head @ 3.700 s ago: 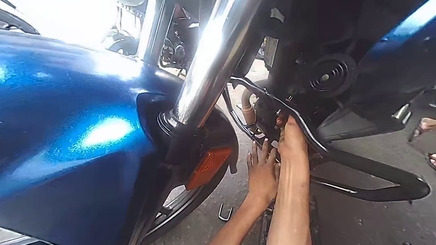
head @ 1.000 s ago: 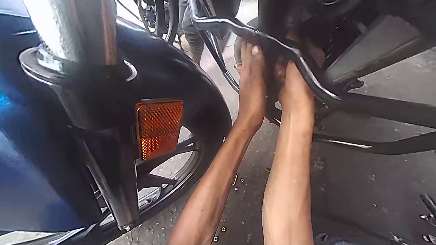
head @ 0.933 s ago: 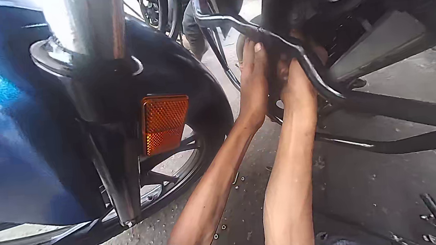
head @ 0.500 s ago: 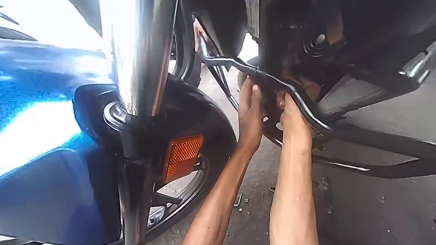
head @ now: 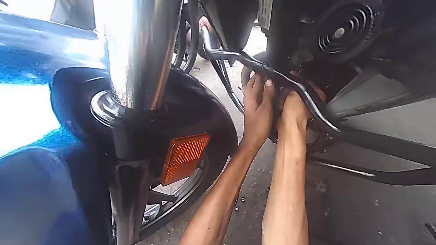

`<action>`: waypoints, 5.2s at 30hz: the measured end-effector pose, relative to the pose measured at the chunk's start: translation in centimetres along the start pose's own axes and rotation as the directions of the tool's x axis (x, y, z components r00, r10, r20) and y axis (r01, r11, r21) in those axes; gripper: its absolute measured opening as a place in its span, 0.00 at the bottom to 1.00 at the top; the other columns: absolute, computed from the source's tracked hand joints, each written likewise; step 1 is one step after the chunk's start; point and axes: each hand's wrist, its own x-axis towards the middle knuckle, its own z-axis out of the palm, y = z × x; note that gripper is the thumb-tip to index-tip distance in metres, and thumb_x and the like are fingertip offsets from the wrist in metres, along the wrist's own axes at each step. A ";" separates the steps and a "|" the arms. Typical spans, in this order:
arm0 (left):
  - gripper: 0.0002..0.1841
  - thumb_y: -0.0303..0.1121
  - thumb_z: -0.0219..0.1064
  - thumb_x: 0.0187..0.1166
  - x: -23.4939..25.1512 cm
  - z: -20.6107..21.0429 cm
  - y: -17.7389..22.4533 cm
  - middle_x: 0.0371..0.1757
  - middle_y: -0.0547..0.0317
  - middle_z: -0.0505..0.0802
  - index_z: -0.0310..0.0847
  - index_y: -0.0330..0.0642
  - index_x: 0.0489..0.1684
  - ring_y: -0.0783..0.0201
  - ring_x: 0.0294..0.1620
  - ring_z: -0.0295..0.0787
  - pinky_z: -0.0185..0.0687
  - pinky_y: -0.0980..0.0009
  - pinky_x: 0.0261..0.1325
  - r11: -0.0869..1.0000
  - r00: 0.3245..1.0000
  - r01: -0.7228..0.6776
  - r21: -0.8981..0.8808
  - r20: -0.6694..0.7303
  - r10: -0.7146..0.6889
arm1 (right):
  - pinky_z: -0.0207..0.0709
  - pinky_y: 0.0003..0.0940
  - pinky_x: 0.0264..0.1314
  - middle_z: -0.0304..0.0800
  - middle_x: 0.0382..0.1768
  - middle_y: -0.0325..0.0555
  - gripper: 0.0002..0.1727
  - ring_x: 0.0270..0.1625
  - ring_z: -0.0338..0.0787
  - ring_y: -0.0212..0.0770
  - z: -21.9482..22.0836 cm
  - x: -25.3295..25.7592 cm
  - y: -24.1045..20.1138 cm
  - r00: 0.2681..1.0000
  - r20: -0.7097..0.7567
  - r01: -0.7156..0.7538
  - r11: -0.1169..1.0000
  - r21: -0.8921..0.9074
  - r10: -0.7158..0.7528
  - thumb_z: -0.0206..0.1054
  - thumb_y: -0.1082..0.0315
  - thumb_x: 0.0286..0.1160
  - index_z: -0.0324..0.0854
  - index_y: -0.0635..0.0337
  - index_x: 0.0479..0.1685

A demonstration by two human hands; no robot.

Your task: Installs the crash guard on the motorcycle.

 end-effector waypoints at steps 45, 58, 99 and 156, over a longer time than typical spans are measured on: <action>0.23 0.47 0.37 0.96 6.0 2.4 -0.5 0.33 0.59 0.85 0.75 0.45 0.43 0.66 0.35 0.86 0.84 0.67 0.38 0.818 0.933 0.151 -0.555 -0.192 -0.303 | 0.69 0.22 0.21 0.73 0.17 0.31 0.14 0.17 0.71 0.24 -0.3 2.3 0.2 0.998 0.061 -0.010 1.000 -0.016 0.011 0.66 0.63 0.84 0.78 0.53 0.26; 0.29 0.50 0.36 0.96 5.7 1.6 -0.1 0.59 0.53 0.90 0.79 0.38 0.63 0.61 0.65 0.83 0.75 0.59 0.69 0.834 0.929 0.035 -0.551 -0.289 -0.230 | 0.81 0.26 0.33 0.84 0.24 0.36 0.10 0.27 0.84 0.27 -0.1 1.8 -0.5 0.993 0.009 0.121 0.970 -0.212 -0.122 0.70 0.62 0.81 0.85 0.59 0.34; 0.18 0.35 0.44 0.90 3.0 -1.0 -1.7 0.50 0.48 0.91 0.76 0.31 0.52 0.62 0.55 0.88 0.82 0.63 0.62 0.981 0.966 -0.018 -0.191 -0.255 -0.032 | 0.83 0.28 0.29 0.85 0.31 0.41 0.05 0.27 0.85 0.32 -1.3 -13.2 3.1 0.972 -0.234 -0.006 0.995 0.095 0.028 0.57 0.70 0.88 0.75 0.63 0.49; 0.27 0.49 0.38 0.96 1.2 -1.3 -0.3 0.62 0.53 0.87 0.76 0.39 0.69 0.63 0.64 0.83 0.79 0.59 0.69 0.987 0.962 0.101 -0.124 -0.242 -0.128 | 0.86 0.31 0.42 0.87 0.31 0.43 0.11 0.33 0.89 0.31 1.6 -4.9 -0.1 0.919 -0.393 -0.012 0.998 0.059 0.034 0.57 0.66 0.90 0.78 0.65 0.53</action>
